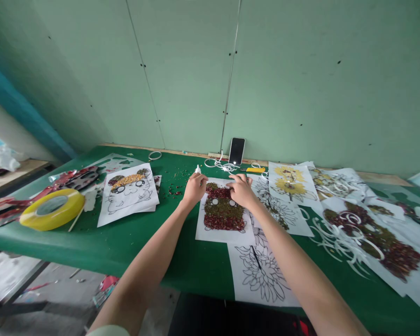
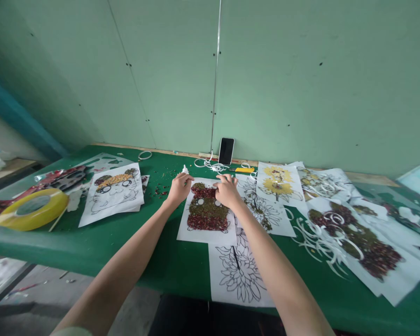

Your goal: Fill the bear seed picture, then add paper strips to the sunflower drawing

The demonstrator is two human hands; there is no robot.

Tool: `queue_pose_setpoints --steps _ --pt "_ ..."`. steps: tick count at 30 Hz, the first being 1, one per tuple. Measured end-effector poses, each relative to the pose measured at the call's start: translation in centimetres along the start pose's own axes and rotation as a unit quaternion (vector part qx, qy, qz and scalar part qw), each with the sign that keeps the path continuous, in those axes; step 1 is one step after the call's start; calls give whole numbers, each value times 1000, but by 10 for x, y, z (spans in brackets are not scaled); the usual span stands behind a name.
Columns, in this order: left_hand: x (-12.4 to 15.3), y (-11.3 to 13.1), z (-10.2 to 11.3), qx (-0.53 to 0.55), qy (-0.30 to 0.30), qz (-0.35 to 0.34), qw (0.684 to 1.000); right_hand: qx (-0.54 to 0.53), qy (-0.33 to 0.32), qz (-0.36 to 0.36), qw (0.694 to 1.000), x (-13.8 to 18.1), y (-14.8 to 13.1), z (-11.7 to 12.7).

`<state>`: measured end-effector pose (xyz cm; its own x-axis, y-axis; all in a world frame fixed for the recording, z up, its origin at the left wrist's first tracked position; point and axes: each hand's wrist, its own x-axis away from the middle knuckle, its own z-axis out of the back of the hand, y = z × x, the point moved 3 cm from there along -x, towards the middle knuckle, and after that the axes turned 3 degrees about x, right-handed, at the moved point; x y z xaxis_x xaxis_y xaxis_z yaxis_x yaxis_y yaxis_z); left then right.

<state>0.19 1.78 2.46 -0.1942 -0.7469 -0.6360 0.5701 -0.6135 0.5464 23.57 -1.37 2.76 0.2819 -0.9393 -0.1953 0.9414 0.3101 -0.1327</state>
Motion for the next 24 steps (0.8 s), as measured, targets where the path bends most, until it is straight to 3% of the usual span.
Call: queue_pose_setpoints --steps 10,24 --pt "0 0 -1 -6 -1 -2 1000 -14 -13 34 999 -3 -8 -9" --pt "0 0 0 -3 -1 0 1000 -13 11 -5 1000 -1 0 1"
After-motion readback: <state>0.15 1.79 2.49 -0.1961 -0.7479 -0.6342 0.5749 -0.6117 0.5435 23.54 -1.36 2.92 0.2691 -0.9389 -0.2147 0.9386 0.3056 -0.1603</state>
